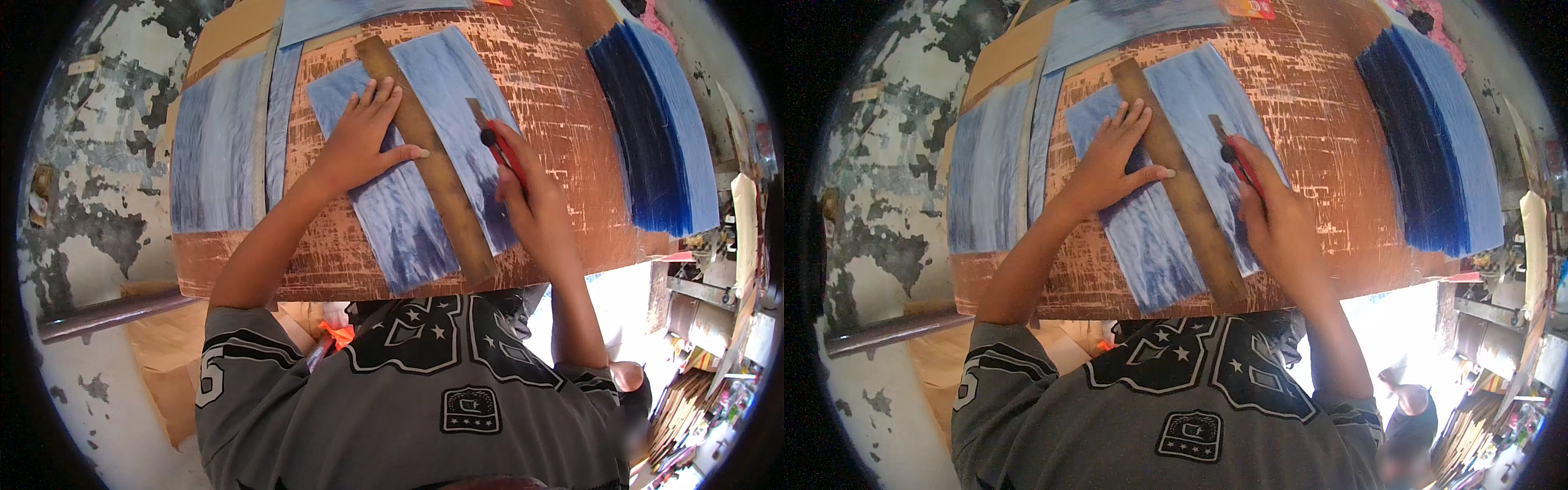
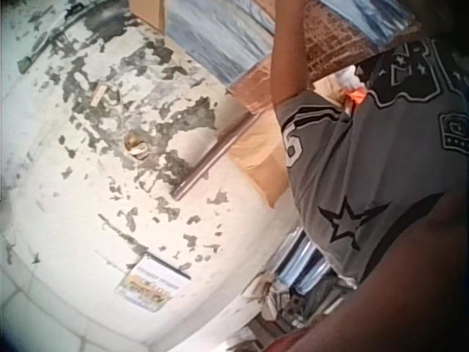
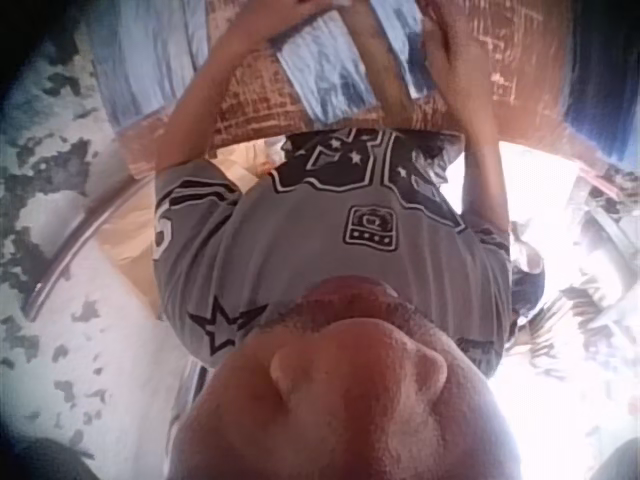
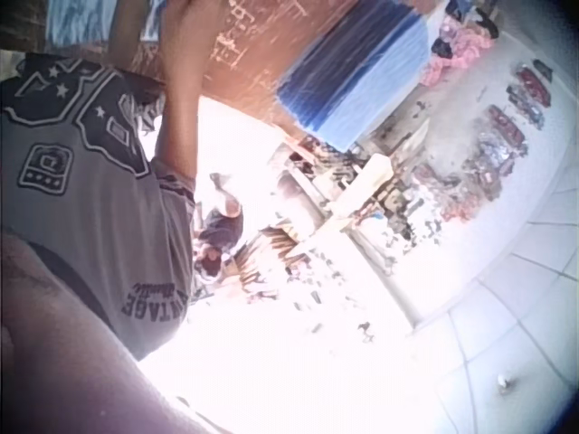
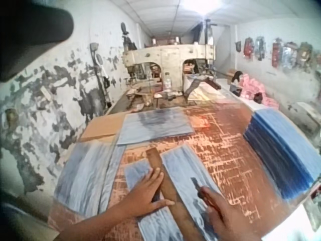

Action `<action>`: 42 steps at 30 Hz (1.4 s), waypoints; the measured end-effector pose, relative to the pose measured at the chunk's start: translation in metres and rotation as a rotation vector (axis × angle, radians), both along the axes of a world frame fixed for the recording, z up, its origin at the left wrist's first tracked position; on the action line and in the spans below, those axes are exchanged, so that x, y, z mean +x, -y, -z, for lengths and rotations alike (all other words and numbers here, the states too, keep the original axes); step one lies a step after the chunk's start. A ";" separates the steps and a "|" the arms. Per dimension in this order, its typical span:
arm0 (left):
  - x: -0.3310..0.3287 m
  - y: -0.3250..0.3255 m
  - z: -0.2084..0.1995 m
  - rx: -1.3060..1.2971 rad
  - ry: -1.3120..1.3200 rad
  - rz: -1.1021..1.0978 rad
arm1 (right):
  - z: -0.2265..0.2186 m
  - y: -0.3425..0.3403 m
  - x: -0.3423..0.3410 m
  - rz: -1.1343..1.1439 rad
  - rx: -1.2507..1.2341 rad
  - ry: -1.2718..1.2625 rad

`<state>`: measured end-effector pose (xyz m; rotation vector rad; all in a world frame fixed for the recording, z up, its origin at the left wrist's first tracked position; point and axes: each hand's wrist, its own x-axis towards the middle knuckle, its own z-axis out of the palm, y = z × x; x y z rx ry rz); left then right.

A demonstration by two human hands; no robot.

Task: The person uses a red utility knife and a wooden ruler to cut strips of blue patterned material on a wooden table. They repeatedly align the ruler and slice through the material to create uniform strips. Towards the end, the person picks up a clear plastic package with a red label and examines it.

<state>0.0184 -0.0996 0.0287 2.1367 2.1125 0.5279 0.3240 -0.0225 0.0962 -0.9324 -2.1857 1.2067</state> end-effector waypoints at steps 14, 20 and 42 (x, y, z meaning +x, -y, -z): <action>-0.001 0.001 0.007 0.079 0.050 0.002 | 0.029 -0.080 -0.131 -0.091 0.435 0.065; 0.000 -0.001 0.008 0.089 0.070 0.014 | 0.034 -0.098 -0.152 -0.101 0.479 0.022; 0.001 -0.001 0.008 0.106 0.004 0.010 | 0.004 -0.056 -0.075 0.013 0.172 -0.119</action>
